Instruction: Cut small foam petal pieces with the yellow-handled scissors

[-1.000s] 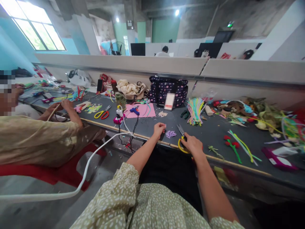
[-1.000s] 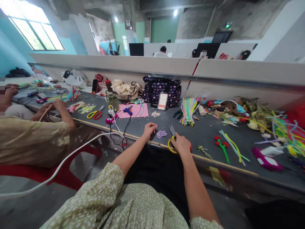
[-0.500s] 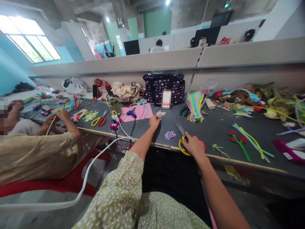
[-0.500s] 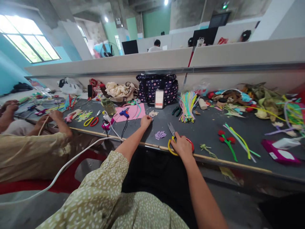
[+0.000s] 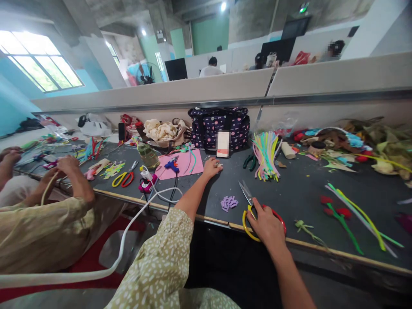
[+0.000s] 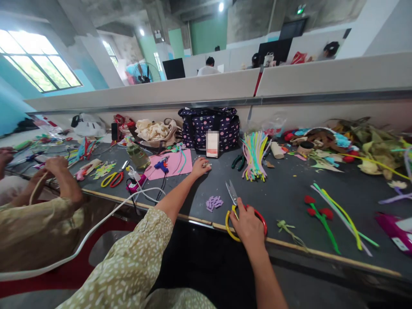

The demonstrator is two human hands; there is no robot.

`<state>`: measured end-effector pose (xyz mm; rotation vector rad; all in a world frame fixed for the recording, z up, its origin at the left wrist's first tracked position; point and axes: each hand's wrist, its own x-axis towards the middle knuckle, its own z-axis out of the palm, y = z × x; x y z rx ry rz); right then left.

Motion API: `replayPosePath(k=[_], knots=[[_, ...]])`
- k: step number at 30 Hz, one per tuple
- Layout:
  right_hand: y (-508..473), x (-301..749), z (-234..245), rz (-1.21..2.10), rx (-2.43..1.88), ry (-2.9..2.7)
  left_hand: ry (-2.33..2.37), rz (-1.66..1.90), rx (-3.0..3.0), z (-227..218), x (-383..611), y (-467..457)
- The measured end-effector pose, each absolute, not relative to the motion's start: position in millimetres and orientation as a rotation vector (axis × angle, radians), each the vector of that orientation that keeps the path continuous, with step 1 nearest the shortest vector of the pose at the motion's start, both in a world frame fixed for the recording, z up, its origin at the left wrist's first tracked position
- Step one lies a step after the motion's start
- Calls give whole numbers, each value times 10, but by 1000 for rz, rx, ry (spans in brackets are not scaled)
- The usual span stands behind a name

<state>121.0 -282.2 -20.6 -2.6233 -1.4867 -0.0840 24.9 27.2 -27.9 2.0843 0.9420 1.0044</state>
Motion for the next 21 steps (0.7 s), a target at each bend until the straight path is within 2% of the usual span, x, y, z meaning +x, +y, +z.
replayPosePath(k=[12, 16, 21], knots=[[-2821, 1251, -235, -70, -2639, -1477, 665, 861, 2266, -425, -155, -271], [-2849, 1276, -118, 13, -2644, -1570, 803, 1056, 2032, -272, -453, -533], [-3005, 1223, 34, -47, -2587, -1731, 1025, 1197, 1748, -162, -765, -961]])
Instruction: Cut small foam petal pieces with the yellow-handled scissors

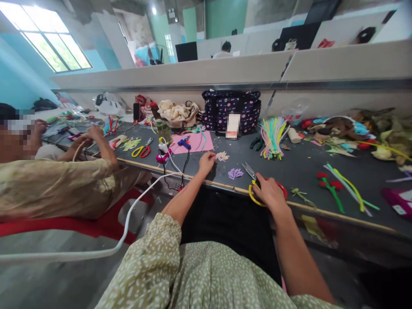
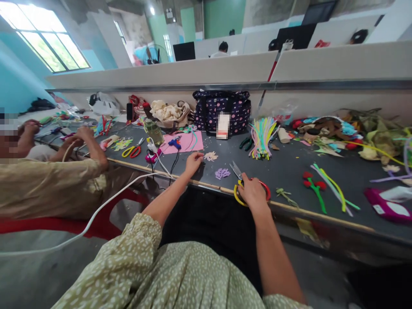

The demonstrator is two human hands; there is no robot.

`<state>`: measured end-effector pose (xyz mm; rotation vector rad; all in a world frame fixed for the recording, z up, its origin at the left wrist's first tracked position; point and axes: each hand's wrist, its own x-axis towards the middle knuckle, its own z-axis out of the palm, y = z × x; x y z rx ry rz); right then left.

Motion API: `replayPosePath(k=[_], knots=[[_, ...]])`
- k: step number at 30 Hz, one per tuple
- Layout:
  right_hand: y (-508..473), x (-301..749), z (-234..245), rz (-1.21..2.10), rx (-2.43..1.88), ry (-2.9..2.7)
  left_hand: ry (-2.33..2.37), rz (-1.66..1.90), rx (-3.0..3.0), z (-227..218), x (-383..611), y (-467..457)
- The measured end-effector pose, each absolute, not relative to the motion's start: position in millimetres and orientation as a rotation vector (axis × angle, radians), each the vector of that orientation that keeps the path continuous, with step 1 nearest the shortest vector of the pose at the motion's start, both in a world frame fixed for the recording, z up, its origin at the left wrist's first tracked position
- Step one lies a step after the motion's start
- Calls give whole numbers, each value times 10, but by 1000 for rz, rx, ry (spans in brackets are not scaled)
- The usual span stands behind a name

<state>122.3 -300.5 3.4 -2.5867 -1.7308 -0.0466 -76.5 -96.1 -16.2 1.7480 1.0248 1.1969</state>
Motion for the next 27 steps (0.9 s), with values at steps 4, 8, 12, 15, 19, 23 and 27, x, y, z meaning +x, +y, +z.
replayPosePath(k=[4, 8, 12, 15, 19, 23, 27], knots=[[-3170, 1166, -27, -114, -2502, -1845, 1077, 1199, 1727, -275, -786, -1339], [-3328, 1104, -106, -228, -2547, -1761, 1150, 1038, 1807, -363, -654, -1580], [-3401, 1039, -110, -159, -2553, -1574, 1151, 905, 2002, -341, -581, -1672], [-3360, 1052, -174, 6, -2489, -1396, 1142, 875, 2030, -337, -581, -1656], [-3273, 1098, -297, 113, -2173, -1158, 1208, 795, 2046, -321, -542, -1636], [-3232, 993, -284, 559, -1505, -712, 1272, 770, 2173, -258, -458, -1676], [-3165, 816, -234, 881, -1181, -592, 1304, 717, 2116, -233, -453, -1667]])
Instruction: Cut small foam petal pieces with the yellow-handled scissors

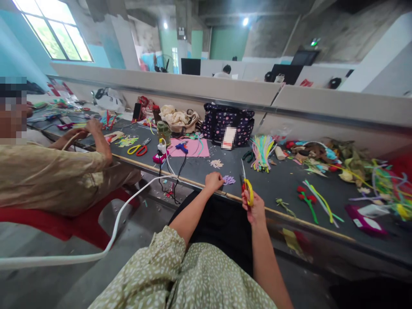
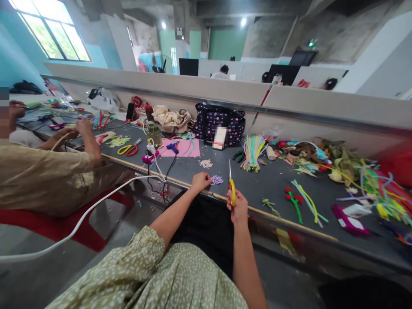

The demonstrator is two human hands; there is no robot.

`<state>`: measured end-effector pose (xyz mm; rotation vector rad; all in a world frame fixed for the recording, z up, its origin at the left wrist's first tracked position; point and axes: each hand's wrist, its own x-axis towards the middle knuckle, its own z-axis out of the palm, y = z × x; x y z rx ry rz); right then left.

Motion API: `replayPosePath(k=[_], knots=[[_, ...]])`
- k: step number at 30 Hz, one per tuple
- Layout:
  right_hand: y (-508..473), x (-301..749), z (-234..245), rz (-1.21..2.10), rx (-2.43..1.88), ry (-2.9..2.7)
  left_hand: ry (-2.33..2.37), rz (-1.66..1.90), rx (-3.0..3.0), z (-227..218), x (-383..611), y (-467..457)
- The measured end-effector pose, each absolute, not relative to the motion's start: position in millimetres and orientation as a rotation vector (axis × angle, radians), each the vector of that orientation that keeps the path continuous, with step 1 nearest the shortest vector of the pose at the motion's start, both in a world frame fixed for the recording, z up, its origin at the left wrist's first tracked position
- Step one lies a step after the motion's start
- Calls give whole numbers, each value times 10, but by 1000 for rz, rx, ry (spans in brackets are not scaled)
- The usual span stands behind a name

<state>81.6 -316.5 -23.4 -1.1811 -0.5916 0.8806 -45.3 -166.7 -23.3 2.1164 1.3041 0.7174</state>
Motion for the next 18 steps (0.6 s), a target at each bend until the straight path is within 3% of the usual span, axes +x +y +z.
replayPosePath(k=[4, 8, 12, 18], knots=[[-3040, 737, -286, 839, -1196, -614, 1240, 891, 1783, -278, -487, -1580], [-2960, 715, -328, 482, -1449, -880, 919, 1173, 1190, -303, -412, -1492], [-2944, 681, -345, 122, -1812, -1171, 687, 1201, 767, -326, -270, -1425], [-2924, 665, -415, 72, -1892, -1252, 560, 1156, 568, -376, -328, -1365]])
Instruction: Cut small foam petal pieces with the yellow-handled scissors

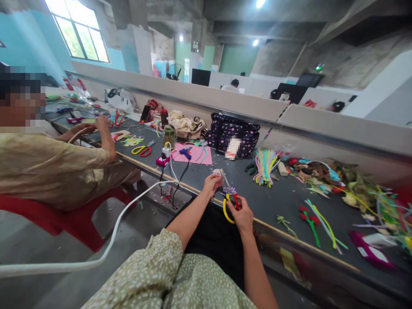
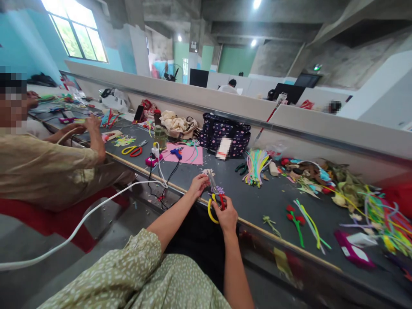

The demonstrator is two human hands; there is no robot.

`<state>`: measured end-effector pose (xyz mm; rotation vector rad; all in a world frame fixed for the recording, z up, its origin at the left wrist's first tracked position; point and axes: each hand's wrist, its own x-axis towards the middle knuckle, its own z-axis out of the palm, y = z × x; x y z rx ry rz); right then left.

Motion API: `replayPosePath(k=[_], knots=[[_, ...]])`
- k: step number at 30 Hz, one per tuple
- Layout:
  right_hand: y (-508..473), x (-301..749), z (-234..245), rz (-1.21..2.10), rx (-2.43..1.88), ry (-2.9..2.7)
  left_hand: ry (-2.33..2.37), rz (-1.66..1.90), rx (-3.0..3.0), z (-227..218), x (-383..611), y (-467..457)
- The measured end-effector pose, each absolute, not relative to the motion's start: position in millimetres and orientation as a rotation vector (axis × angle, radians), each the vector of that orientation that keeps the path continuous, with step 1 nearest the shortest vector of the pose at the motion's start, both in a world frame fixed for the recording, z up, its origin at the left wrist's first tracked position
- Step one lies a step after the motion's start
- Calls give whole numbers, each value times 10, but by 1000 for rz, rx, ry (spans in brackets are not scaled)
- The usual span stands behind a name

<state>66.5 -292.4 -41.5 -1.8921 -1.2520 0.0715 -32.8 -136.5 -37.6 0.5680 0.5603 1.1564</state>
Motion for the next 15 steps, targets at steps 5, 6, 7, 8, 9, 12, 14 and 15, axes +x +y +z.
replayPosePath(k=[5, 6, 7, 8, 9, 12, 14, 15], knots=[[-2925, 660, -467, -29, -1888, -1284, 518, 1087, 505, -385, -418, -1351], [-2927, 656, -476, -56, -1888, -1303, 524, 1081, 500, -388, -417, -1348], [-2928, 653, -484, -80, -1886, -1319, 531, 1076, 497, -393, -414, -1344], [-2930, 650, -492, -100, -1882, -1334, 537, 1073, 495, -397, -410, -1340], [-2930, 649, -500, -116, -1876, -1347, 542, 1071, 495, -400, -407, -1337], [-2927, 657, -528, -163, -1863, -1395, 544, 1066, 502, -393, -412, -1337], [-2916, 670, -544, -183, -1854, -1430, 537, 1066, 507, -374, -425, -1347], [-2908, 676, -549, -190, -1847, -1440, 536, 1067, 505, -363, -433, -1353]])
